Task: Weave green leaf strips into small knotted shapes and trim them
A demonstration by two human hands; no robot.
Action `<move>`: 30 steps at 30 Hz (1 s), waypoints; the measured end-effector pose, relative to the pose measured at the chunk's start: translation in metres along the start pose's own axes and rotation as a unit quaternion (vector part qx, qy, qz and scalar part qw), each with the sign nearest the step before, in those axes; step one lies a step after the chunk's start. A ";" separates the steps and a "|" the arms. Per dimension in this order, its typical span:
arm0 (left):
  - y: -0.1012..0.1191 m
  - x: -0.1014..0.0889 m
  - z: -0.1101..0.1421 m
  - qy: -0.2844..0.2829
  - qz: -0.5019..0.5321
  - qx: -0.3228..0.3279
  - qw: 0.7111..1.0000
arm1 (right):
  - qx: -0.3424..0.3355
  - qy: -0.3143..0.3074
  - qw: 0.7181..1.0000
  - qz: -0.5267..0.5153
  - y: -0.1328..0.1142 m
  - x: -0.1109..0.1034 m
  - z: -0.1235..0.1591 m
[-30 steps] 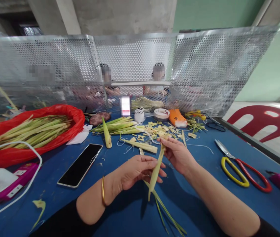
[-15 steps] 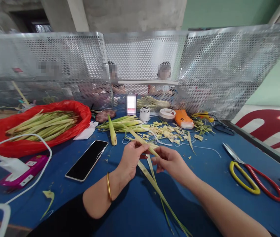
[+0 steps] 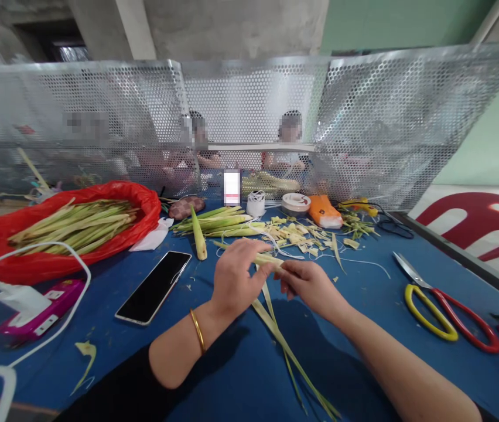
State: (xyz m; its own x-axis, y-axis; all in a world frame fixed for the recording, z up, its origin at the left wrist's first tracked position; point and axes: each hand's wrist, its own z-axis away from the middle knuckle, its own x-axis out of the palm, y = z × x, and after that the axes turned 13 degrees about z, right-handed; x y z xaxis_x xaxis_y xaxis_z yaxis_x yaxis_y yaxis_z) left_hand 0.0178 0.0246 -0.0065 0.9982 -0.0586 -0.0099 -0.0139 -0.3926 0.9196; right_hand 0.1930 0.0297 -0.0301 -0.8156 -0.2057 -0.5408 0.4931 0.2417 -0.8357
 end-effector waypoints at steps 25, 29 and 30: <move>-0.005 -0.007 -0.017 -0.091 -0.008 -0.238 0.967 | 0.330 0.072 0.743 0.578 0.110 -0.151 0.086; -0.001 -0.014 -0.024 -0.110 -0.006 -0.227 0.968 | 0.346 0.068 0.744 0.567 0.111 -0.159 0.085; 0.001 -0.016 -0.026 -0.117 -0.003 -0.228 0.967 | 0.349 0.071 0.747 0.561 0.112 -0.162 0.086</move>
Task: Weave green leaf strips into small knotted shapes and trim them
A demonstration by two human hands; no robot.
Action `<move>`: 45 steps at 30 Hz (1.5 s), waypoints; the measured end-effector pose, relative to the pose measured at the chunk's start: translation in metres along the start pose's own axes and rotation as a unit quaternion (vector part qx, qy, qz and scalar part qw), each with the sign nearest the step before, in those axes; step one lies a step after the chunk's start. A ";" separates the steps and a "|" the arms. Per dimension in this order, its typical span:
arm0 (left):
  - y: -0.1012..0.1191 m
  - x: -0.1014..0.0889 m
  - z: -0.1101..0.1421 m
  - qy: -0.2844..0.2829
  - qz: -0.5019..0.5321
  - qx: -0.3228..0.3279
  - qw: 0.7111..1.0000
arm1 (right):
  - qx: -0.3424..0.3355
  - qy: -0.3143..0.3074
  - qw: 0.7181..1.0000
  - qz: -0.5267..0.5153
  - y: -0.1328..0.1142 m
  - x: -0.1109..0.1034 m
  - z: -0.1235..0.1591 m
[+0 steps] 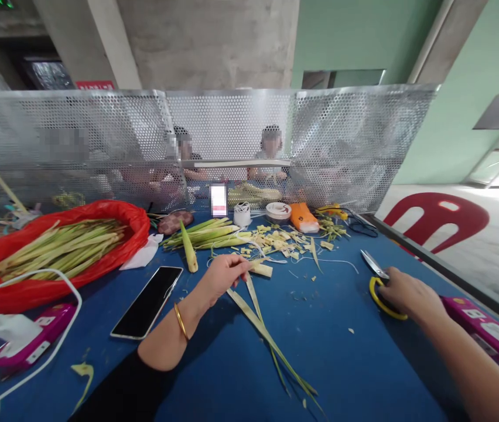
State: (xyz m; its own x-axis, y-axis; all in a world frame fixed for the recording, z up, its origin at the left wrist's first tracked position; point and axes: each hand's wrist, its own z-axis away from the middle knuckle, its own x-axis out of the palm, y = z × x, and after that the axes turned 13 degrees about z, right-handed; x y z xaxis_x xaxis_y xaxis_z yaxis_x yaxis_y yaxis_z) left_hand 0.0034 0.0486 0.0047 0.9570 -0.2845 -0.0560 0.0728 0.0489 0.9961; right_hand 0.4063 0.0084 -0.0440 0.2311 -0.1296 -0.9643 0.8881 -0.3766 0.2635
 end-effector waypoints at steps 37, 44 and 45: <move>0.003 0.065 -0.049 0.012 0.166 -0.092 0.982 | -0.247 -0.096 0.751 -0.605 -0.101 -0.043 0.064; -0.004 0.069 -0.052 0.005 0.163 -0.108 0.981 | -0.231 -0.098 0.741 -0.623 -0.109 -0.045 0.065; -0.005 0.069 -0.053 0.005 0.164 -0.109 0.980 | -0.228 -0.094 0.740 -0.625 -0.109 -0.045 0.065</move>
State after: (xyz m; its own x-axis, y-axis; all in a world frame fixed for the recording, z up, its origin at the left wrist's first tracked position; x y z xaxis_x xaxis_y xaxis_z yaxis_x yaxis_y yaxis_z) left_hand 0.0842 0.0790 -0.0073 0.9415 -0.2109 0.2630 -0.1817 0.3395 0.9229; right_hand 0.2732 -0.0042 -0.0278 -0.9067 -0.0819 -0.4137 0.4124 0.0330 -0.9104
